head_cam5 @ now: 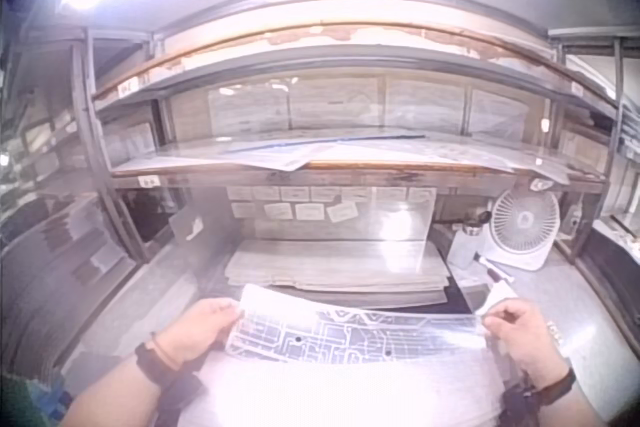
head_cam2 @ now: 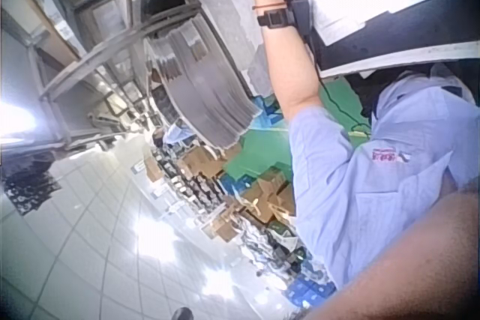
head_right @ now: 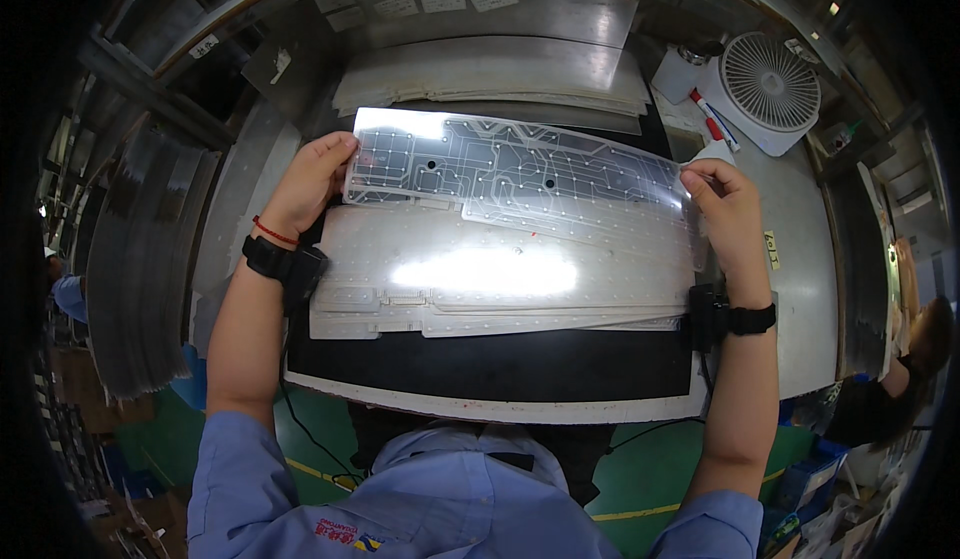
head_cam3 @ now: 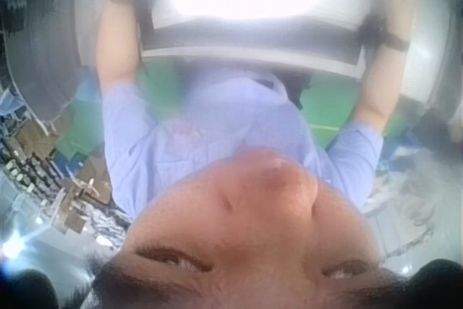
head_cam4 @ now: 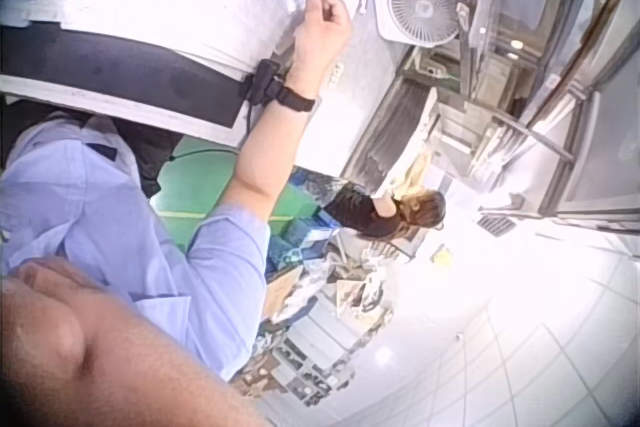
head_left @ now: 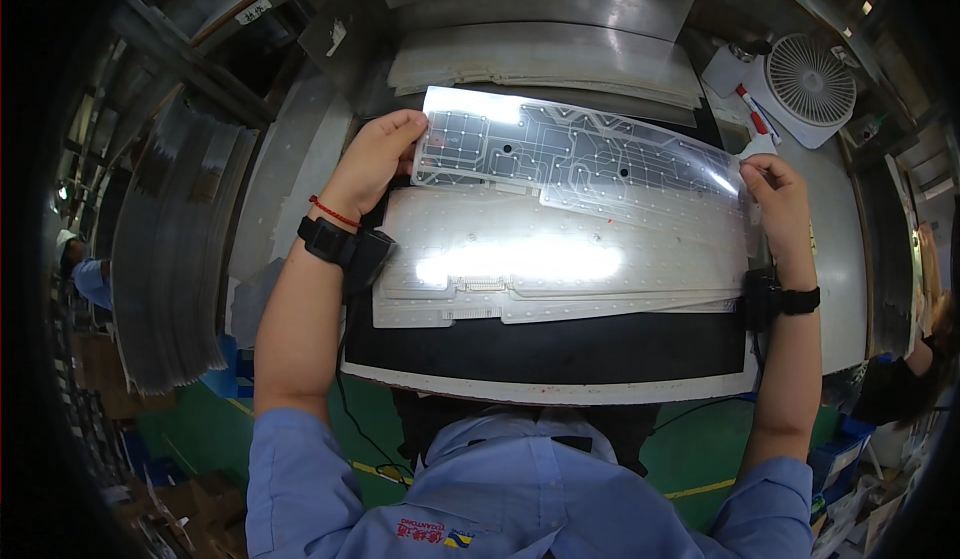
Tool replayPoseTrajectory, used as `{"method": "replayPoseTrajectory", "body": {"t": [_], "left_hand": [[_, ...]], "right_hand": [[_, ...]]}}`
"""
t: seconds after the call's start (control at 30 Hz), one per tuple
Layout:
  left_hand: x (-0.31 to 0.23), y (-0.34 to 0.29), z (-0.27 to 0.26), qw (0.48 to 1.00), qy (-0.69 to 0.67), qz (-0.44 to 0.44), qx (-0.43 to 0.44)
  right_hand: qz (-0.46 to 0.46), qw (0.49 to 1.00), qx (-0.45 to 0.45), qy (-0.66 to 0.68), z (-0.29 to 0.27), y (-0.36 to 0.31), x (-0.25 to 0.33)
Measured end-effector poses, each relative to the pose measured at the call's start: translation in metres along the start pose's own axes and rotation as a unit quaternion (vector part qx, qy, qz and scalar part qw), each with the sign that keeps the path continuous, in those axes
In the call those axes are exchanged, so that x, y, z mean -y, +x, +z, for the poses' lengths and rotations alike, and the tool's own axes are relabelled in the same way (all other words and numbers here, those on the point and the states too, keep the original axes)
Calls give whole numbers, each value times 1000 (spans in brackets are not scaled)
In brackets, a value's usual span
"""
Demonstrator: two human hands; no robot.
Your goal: The recorder is inspecting and separating clear plastic keyboard circuit membranes at a workstation.
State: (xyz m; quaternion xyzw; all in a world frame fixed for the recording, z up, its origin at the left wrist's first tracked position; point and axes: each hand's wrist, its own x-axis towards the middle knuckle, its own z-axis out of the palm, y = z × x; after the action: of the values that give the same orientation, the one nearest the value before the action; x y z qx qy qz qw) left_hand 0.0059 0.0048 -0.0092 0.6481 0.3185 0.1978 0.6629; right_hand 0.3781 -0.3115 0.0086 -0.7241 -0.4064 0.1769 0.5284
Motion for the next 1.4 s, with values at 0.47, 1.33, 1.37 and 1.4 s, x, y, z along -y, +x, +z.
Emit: {"method": "replayPoseTrajectory", "body": {"t": [0.47,1.33,1.37,1.4], "left_hand": [[-3,11,2,995,39,77,-44],[0,9,-5,997,-22,28,-73],[-2,8,-3,996,-38,25,-77],[-5,6,0,996,-52,12,-66]], "right_hand": [[-50,998,37,14,2,0,-4],[-28,999,6,18,2,0,-3],[-30,999,3,19,2,0,-4],[-32,999,-1,20,2,0,-5]]}}
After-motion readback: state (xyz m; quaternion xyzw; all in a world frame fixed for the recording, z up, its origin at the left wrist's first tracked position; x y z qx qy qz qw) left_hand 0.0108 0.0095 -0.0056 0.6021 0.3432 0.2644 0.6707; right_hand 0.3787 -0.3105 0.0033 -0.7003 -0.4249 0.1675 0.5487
